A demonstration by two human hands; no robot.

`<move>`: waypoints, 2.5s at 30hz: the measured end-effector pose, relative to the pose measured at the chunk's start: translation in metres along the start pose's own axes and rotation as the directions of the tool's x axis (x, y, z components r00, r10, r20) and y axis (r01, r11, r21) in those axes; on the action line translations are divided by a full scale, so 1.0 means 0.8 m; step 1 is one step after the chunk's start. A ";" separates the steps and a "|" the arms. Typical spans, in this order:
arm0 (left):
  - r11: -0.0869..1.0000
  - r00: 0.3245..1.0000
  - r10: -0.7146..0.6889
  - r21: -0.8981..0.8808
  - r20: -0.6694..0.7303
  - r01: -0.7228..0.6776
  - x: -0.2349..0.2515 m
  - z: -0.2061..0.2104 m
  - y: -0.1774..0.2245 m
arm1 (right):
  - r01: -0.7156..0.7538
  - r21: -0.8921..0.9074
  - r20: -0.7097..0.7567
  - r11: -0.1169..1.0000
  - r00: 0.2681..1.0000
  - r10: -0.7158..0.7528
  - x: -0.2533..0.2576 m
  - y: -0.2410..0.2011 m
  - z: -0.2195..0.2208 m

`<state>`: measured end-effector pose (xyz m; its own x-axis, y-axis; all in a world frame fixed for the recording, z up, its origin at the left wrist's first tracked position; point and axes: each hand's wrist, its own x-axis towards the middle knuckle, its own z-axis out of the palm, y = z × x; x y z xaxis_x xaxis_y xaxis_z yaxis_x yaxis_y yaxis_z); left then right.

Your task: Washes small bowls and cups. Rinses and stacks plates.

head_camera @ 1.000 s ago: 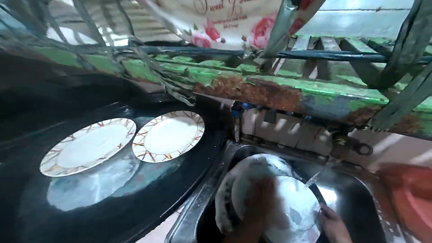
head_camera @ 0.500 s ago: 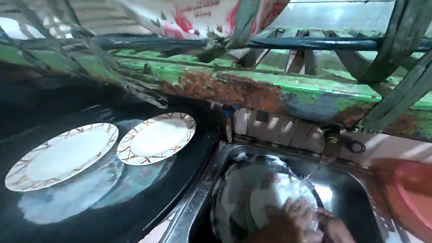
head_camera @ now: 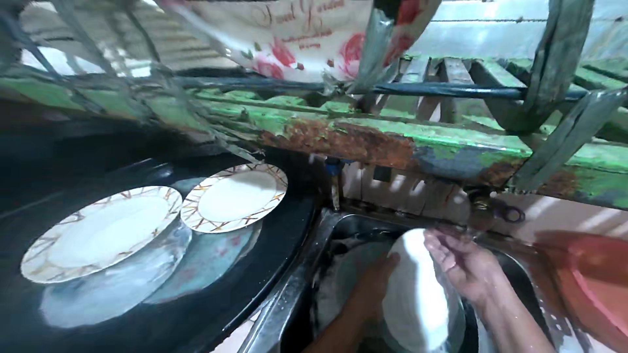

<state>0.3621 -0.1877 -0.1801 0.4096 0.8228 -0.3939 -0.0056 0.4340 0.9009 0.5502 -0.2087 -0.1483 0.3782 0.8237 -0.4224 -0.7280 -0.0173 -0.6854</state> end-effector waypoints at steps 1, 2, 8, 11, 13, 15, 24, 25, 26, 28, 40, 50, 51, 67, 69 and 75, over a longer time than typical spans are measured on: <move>0.999 0.999 -0.009 -0.043 0.044 0.011 0.005 0.009 -0.013 | -0.062 -0.102 0.122 0.993 0.990 0.074 -0.006 -0.003 0.002; 0.997 0.997 -0.022 -0.072 0.068 0.027 0.008 0.020 -0.022 | -0.083 -0.215 0.195 0.973 0.973 0.126 -0.011 -0.005 0.003; 0.998 0.992 0.068 -0.003 -0.103 -0.068 0.016 0.024 0.000 | 0.106 -0.706 -0.060 0.700 0.976 -0.208 0.015 0.012 -0.081; 0.872 0.941 0.297 0.447 -0.160 -0.199 -0.040 0.005 0.053 | 0.043 -0.976 0.031 0.216 0.998 -0.060 0.033 0.033 -0.112; 0.534 0.706 0.705 0.703 -0.065 -0.469 -0.078 -0.014 0.063 | 0.112 -0.979 0.104 -0.170 0.993 0.060 0.046 0.061 -0.130; 0.053 0.309 0.934 0.791 0.176 -0.610 -0.092 -0.052 0.076 | 0.149 -0.944 0.123 -0.295 0.987 0.104 0.049 0.088 -0.144; 0.064 0.495 0.862 0.993 -0.105 0.100 -0.093 -0.181 0.143 | -0.211 -0.786 -0.254 0.581 0.967 0.008 0.033 0.127 -0.177; 0.062 0.505 0.858 0.995 -0.091 0.074 -0.093 -0.175 0.140 | -0.233 -0.742 -0.272 0.629 0.962 0.035 0.029 0.129 -0.180; 0.028 0.511 0.859 0.999 -0.033 0.017 -0.090 -0.160 0.131 | -0.218 -0.697 -0.272 0.683 0.962 0.029 0.024 0.132 -0.182; -0.086 0.516 0.842 0.983 0.157 -0.159 -0.074 -0.116 0.095 | -0.134 -0.557 -0.266 0.820 0.964 -0.024 0.016 0.137 -0.187; 0.214 0.870 0.236 0.851 0.432 -0.481 0.039 0.054 -0.186 | 0.030 -0.264 -0.314 0.964 0.942 -0.115 -0.005 0.159 -0.181; 0.299 0.996 0.088 0.954 -0.024 -0.004 0.098 -0.044 -0.097 | -0.073 -0.361 -0.350 0.930 0.935 -0.062 0.007 0.157 -0.179; 0.428 0.997 0.053 0.903 -0.057 0.029 0.093 -0.050 -0.091 | -0.068 -0.338 -0.346 0.939 0.937 -0.057 0.008 0.157 -0.179; 0.892 0.979 -0.045 0.433 -0.198 0.129 0.022 -0.045 -0.095 | 0.107 -0.792 -0.059 0.602 0.967 -0.249 0.022 0.175 -0.212; 0.924 0.984 0.017 0.379 -0.175 0.052 0.003 -0.040 -0.054 | 0.155 -0.890 0.043 0.429 0.965 -0.259 0.024 0.184 -0.210; 0.752 0.697 0.652 0.367 -0.298 -0.547 -0.072 -0.076 0.062 | 0.277 -0.948 0.282 -0.160 0.959 -0.010 -0.001 0.193 -0.162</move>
<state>0.2826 -0.1916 -0.1238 0.0104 0.9660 0.2585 0.1067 -0.2581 0.9602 0.5115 -0.2858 -0.3310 0.2089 0.9503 -0.2309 0.7628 -0.3061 -0.5695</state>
